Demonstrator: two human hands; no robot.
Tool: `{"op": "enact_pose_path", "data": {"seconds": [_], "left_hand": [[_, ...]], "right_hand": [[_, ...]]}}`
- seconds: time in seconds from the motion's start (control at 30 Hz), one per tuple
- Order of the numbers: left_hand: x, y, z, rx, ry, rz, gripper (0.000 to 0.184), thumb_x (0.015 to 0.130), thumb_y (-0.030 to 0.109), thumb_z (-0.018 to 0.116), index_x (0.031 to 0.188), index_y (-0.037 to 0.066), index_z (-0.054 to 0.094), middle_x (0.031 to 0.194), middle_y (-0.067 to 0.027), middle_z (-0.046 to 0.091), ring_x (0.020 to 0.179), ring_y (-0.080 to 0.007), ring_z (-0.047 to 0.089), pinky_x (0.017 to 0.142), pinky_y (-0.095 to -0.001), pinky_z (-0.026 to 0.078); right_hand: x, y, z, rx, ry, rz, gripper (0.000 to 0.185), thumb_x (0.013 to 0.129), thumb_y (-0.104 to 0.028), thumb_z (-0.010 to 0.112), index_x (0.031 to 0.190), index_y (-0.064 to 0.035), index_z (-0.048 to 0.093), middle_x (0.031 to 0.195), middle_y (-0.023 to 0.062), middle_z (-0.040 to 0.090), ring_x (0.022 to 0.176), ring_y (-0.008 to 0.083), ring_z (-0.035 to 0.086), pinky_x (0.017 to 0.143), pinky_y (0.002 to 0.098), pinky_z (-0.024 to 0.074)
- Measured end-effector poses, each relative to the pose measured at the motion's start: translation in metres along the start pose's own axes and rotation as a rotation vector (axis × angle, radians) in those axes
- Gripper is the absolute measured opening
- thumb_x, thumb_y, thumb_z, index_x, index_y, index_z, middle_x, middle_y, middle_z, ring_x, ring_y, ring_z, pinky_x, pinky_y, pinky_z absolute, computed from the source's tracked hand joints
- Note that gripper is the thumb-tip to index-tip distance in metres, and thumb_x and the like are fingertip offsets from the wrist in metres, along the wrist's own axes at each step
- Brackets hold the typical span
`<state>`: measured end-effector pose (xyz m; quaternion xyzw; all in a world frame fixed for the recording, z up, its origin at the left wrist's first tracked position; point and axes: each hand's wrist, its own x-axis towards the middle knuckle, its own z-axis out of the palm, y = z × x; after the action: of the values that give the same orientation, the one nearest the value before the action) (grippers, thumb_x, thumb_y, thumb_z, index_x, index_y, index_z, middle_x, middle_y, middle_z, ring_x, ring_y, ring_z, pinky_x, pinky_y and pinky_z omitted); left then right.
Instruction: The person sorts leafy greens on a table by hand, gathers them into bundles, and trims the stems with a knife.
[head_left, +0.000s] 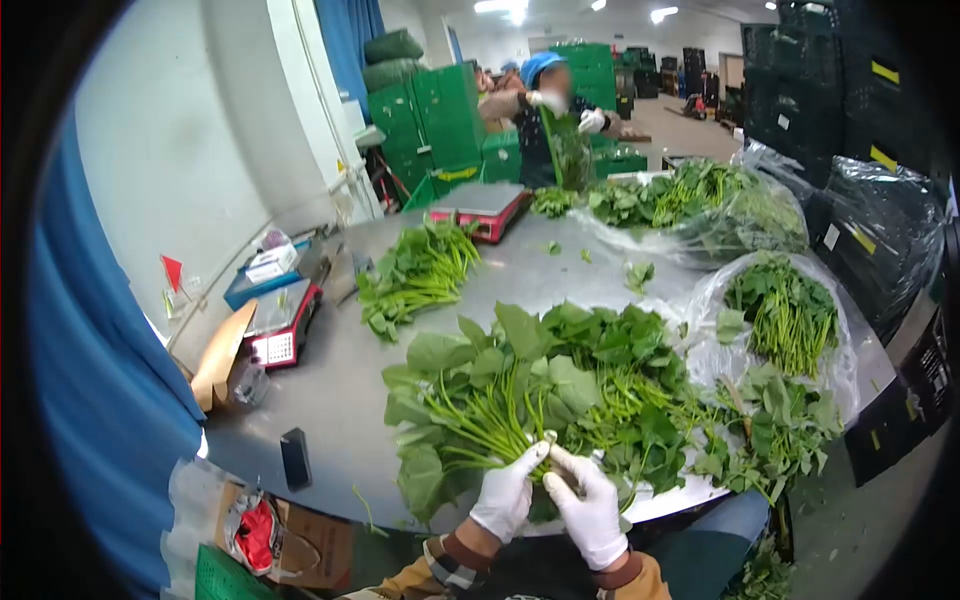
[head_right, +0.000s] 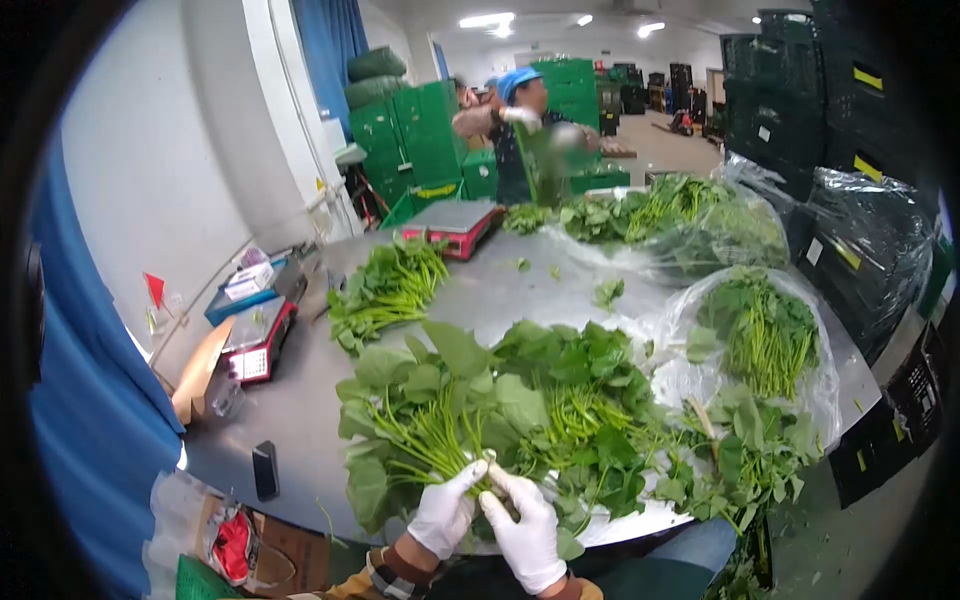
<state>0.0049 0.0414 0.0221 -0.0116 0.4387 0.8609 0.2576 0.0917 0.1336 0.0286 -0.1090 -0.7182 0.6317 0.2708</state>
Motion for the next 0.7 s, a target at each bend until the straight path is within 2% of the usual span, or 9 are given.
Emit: {"op": "enact_pose_path", "data": {"seconds": [0.03,0.07,0.17,0.2,0.27,0.33,0.43,0.53,0.7], "left_hand": [[-0.001,0.000,0.004,0.002,-0.014,-0.015,0.021,0.091,0.002,0.058,0.112,-0.001,0.060,0.104,-0.0094,0.065,0.094,-0.0183,0.063,0.081,-0.0318,0.053],[-0.004,0.000,0.009,-0.001,-0.022,-0.028,0.021,0.091,0.003,0.058,0.111,0.000,0.060,0.104,-0.0090,0.065,0.093,-0.0180,0.063,0.081,-0.0317,0.053],[-0.012,-0.008,0.023,-0.047,-0.090,-0.072,0.020,0.089,0.002,0.060,0.109,0.001,0.061,0.103,-0.0074,0.066,0.093,-0.0166,0.063,0.082,-0.0308,0.051],[-0.012,-0.013,0.024,-0.020,-0.097,-0.072,0.020,0.089,0.002,0.060,0.108,0.001,0.062,0.102,-0.0069,0.066,0.094,-0.0165,0.063,0.082,-0.0307,0.051],[-0.016,-0.021,0.029,-0.004,-0.086,-0.107,0.021,0.088,0.001,0.061,0.109,0.001,0.062,0.105,-0.0077,0.067,0.095,-0.0167,0.063,0.085,-0.0304,0.050],[-0.019,-0.031,0.027,0.018,-0.135,-0.040,0.022,0.089,0.002,0.061,0.110,0.001,0.061,0.105,-0.0081,0.067,0.095,-0.0171,0.063,0.086,-0.0304,0.050],[-0.022,-0.037,0.027,-0.027,-0.110,-0.071,0.020,0.087,0.006,0.065,0.106,0.001,0.065,0.102,-0.0067,0.068,0.091,-0.0142,0.064,0.081,-0.0282,0.050],[-0.033,-0.025,0.038,-0.061,-0.087,-0.129,0.019,0.087,0.007,0.065,0.106,0.001,0.065,0.103,-0.0068,0.068,0.090,-0.0136,0.064,0.081,-0.0276,0.050],[-0.034,-0.030,0.036,-0.014,-0.069,-0.023,0.018,0.087,0.009,0.066,0.103,0.000,0.066,0.098,-0.0067,0.069,0.088,-0.0130,0.064,0.081,-0.0268,0.049]], "right_hand": [[0.000,-0.005,0.000,-0.018,0.044,-0.034,0.035,0.080,-0.005,0.070,0.114,-0.0020,0.064,0.095,0.0084,0.063,0.082,0.0137,0.062,0.071,0.0249,0.0500],[-0.001,-0.017,-0.004,-0.010,0.046,-0.005,0.032,0.082,0.001,0.065,0.114,0.0009,0.063,0.095,0.0065,0.063,0.085,0.0113,0.059,0.077,0.0237,0.0471],[-0.004,-0.016,-0.014,0.004,0.120,-0.064,0.028,0.083,0.000,0.066,0.111,0.0025,0.064,0.099,0.0072,0.064,0.087,0.0113,0.059,0.078,0.0245,0.0473],[-0.007,-0.012,-0.015,0.176,0.178,0.030,0.023,0.085,-0.003,0.066,0.107,0.0030,0.065,0.095,0.0045,0.065,0.083,0.0090,0.059,0.074,0.0232,0.0481],[-0.008,-0.002,-0.025,0.308,0.185,0.210,0.019,0.086,-0.005,0.067,0.103,0.0022,0.065,0.089,0.0015,0.065,0.077,0.0063,0.058,0.069,0.0207,0.0481],[-0.008,0.008,-0.031,0.245,0.192,0.161,0.017,0.084,-0.005,0.070,0.098,0.0012,0.064,0.082,-0.0007,0.064,0.070,0.0042,0.057,0.063,0.0185,0.0464],[-0.008,0.008,-0.038,0.298,0.160,0.176,0.013,0.081,-0.004,0.072,0.092,0.0015,0.065,0.078,-0.0019,0.063,0.066,0.0030,0.054,0.060,0.0181,0.0447],[-0.008,0.006,-0.041,0.180,0.128,0.146,0.011,0.081,-0.003,0.071,0.089,0.0015,0.065,0.075,-0.0018,0.062,0.064,0.0027,0.053,0.059,0.0180,0.0446],[-0.009,-0.010,-0.033,0.046,0.210,0.092,0.008,0.079,-0.003,0.072,0.081,0.0020,0.067,0.069,-0.0020,0.060,0.061,0.0025,0.050,0.057,0.0187,0.0422]]}}
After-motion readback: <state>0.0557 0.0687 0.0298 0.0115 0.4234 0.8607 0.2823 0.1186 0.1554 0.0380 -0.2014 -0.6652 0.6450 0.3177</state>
